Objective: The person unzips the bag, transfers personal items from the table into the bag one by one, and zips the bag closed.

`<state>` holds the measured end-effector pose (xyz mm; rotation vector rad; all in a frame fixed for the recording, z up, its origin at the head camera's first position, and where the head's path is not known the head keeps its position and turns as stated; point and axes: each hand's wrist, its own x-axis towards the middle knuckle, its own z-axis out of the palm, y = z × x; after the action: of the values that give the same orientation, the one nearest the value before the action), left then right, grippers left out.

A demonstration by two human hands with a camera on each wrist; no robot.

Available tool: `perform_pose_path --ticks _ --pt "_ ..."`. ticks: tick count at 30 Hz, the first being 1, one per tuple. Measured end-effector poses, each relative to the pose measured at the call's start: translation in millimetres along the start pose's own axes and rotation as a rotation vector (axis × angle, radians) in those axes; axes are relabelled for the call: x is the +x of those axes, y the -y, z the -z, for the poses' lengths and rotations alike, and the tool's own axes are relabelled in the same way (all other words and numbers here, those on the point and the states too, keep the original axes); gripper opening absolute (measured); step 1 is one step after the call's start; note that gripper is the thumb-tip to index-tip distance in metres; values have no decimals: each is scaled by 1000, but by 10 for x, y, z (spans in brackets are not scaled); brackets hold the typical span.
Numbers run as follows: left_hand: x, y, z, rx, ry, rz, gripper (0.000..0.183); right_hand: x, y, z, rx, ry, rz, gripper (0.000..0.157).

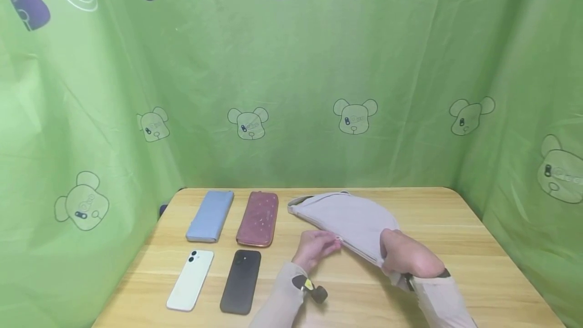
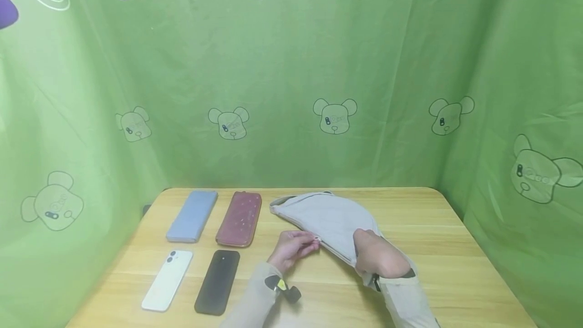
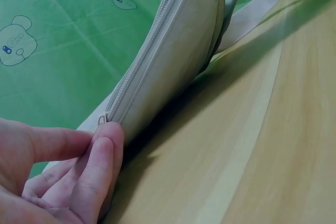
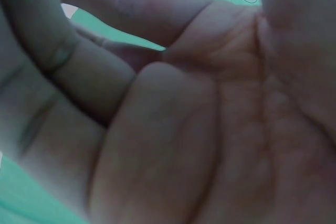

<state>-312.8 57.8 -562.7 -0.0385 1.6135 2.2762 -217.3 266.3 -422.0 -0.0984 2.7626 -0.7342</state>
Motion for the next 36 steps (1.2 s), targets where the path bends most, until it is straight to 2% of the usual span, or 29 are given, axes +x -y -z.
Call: perform_pose_path --ticks 10,28,36 --pt "67 1 53 2 -6 -9 21 -17 5 6 4 4 -4 23" --pt "46 -16 53 9 -18 -11 21 3 -9 -6 -23 -19 11 26" --pt "26 -34 36 0 -19 -12 22 2 6 5 -30 -31 45 25"
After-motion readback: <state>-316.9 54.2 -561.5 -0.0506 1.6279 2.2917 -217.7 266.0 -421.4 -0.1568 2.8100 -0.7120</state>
